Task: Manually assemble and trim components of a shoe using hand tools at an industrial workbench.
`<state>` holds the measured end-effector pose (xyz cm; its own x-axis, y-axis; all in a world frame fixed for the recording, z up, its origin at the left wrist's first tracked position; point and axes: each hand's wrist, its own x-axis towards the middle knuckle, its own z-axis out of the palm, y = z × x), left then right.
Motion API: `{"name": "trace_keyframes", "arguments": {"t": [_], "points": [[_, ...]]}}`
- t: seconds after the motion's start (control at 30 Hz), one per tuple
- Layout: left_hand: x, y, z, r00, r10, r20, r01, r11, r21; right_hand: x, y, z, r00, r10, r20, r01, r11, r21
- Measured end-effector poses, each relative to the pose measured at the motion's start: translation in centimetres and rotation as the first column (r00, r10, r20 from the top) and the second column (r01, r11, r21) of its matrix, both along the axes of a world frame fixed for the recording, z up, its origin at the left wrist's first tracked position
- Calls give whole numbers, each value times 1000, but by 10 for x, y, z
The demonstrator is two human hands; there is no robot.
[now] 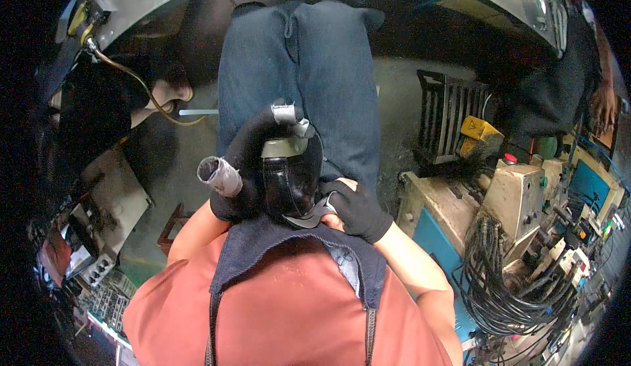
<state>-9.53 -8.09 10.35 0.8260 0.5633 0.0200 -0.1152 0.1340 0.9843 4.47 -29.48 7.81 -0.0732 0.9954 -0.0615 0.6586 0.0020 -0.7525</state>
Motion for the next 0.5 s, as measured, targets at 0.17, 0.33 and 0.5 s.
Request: {"name": "trace_keyframes", "arguments": {"t": [0.17,0.33,0.5], "points": [[4,-6,-8,999,25,-39,-29,993,-111,1,-5,-8,1000,7,-18,-7,1000,23],[9,-1,-21,998,-65,-11,62,985,-161,-1,-6,-20,998,-11,70,5,997,82],[14,-4,-10,997,-73,-34,51,898,-437,-3,3,-36,998,0,55,-10,981,194]]}}
